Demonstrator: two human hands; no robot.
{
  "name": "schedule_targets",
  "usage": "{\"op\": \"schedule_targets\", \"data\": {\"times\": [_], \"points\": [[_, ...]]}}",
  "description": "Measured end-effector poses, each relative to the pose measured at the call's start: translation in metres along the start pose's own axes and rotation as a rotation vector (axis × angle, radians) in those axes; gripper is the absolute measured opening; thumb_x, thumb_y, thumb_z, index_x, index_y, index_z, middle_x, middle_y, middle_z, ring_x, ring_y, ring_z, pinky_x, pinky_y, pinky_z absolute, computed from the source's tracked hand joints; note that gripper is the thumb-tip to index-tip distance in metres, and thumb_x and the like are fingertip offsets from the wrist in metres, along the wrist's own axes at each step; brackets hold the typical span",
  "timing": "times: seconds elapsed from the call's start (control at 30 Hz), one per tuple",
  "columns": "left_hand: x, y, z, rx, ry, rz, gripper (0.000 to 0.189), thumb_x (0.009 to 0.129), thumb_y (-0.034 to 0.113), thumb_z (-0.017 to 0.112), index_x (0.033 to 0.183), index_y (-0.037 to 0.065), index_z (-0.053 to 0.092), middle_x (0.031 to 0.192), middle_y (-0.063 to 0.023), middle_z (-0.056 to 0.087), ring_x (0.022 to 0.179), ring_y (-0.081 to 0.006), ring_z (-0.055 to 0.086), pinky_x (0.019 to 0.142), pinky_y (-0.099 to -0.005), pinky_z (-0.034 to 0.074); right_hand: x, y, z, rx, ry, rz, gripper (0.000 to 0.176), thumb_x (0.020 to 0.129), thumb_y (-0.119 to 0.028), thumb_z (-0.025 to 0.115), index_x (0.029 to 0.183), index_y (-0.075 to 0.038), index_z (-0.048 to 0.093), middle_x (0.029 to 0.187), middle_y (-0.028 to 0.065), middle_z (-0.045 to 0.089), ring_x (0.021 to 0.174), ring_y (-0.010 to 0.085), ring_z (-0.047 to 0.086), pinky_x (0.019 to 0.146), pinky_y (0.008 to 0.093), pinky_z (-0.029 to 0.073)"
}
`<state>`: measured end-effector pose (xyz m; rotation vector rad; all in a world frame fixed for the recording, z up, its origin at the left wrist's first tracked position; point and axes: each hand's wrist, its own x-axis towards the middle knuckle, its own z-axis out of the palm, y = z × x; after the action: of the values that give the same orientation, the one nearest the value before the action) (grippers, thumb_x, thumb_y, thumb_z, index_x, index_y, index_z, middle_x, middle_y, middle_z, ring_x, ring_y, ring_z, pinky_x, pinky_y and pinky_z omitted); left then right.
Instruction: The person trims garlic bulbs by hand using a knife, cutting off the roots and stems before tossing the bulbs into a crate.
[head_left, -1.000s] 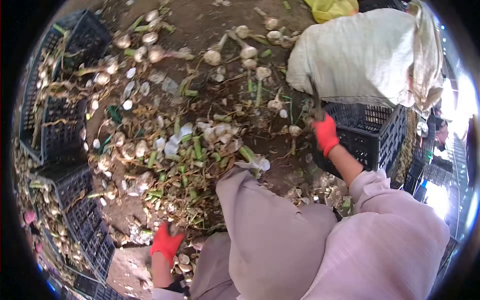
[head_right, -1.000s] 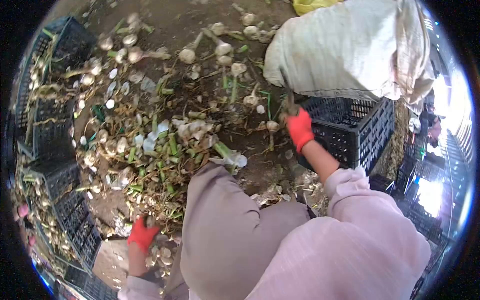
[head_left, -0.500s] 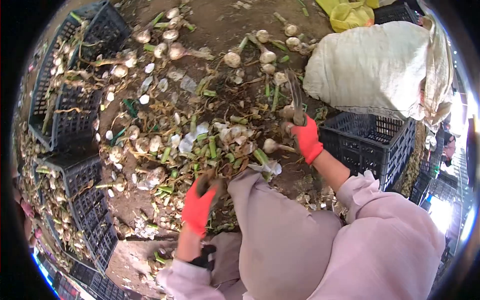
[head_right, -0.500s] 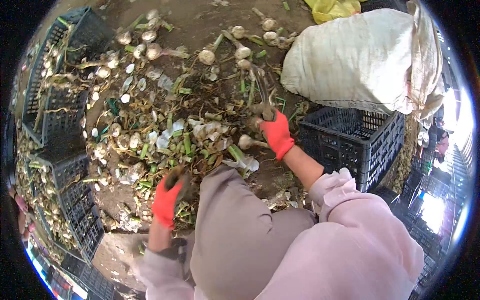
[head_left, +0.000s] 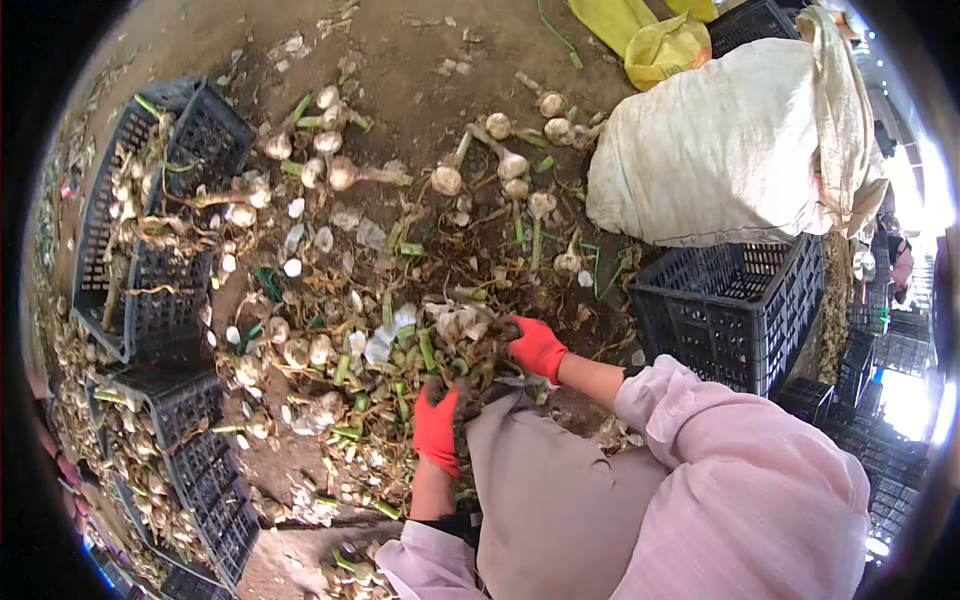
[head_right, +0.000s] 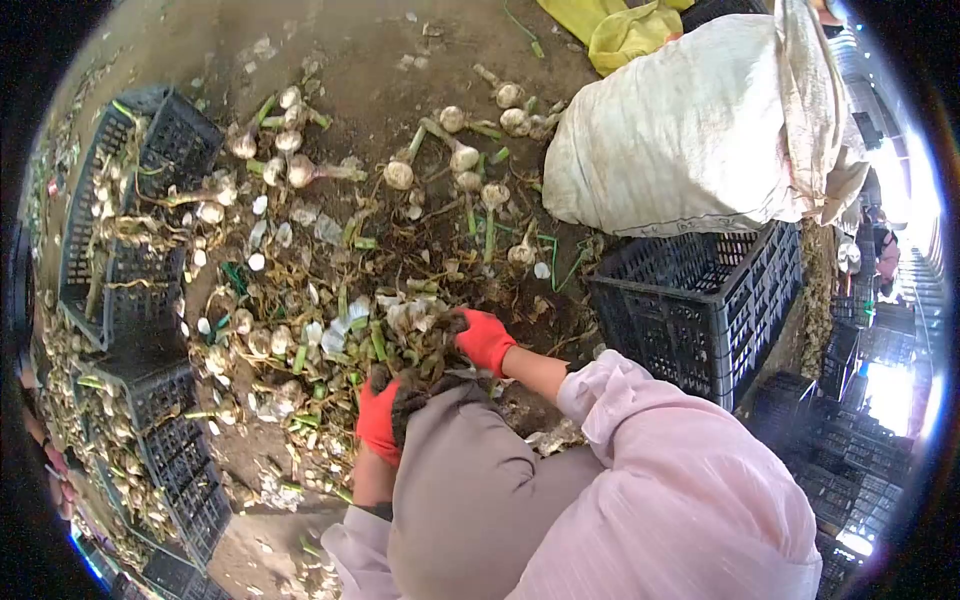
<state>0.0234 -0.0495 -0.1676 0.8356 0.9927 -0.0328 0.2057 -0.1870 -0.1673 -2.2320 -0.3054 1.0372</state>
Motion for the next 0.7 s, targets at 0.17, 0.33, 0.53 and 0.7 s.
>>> {"op": "schedule_targets", "data": {"times": [0.17,0.33,0.53,0.7], "points": [[-0.021,0.049,0.049,-0.333,-0.17,0.037,0.052,0.083,0.014,0.063,0.129,0.002,0.04,0.112,-0.0105,0.057,0.096,-0.0195,0.057,0.077,-0.0307,0.049,-0.027,-0.072,-0.019,0.389,-0.099,-0.075,0.046,0.066,-0.006,0.06,0.111,-0.003,0.058,0.084,0.0048,0.063,0.076,0.0105,0.054,0.069,0.0267,0.046],[-0.024,0.065,0.045,-0.681,-0.121,0.113,0.052,0.085,0.04,0.06,0.121,0.005,0.048,0.11,-0.0105,0.058,0.093,-0.0234,0.059,0.071,-0.0348,0.052,-0.032,-0.123,-0.052,0.442,-0.604,-0.059,0.047,0.065,-0.002,0.061,0.112,-0.005,0.058,0.091,0.003,0.062,0.077,0.009,0.053,0.066,0.0247,0.045],[-0.022,0.066,-0.002,-0.64,-0.253,0.147,0.068,0.079,0.072,0.04,0.073,0.009,0.063,0.087,-0.0062,0.063,0.082,-0.0272,0.059,0.06,-0.0393,0.051,0.133,-0.058,-0.094,-0.497,0.48,-0.267,0.039,0.074,-0.012,0.056,0.112,-0.015,0.059,0.1,0.0142,0.061,0.094,0.0288,0.059,0.084,0.0369,0.047],[0.003,0.055,0.0,-0.921,-0.481,0.155,0.047,0.086,0.055,0.048,0.095,0.013,0.065,0.094,-0.0082,0.066,0.083,-0.0261,0.061,0.066,-0.041,0.052,0.173,-0.067,-0.083,-0.805,0.563,-0.198,0.038,0.073,-0.023,0.058,0.11,-0.016,0.06,0.102,0.0162,0.06,0.096,0.0354,0.055,0.088,0.0412,0.043]]}}
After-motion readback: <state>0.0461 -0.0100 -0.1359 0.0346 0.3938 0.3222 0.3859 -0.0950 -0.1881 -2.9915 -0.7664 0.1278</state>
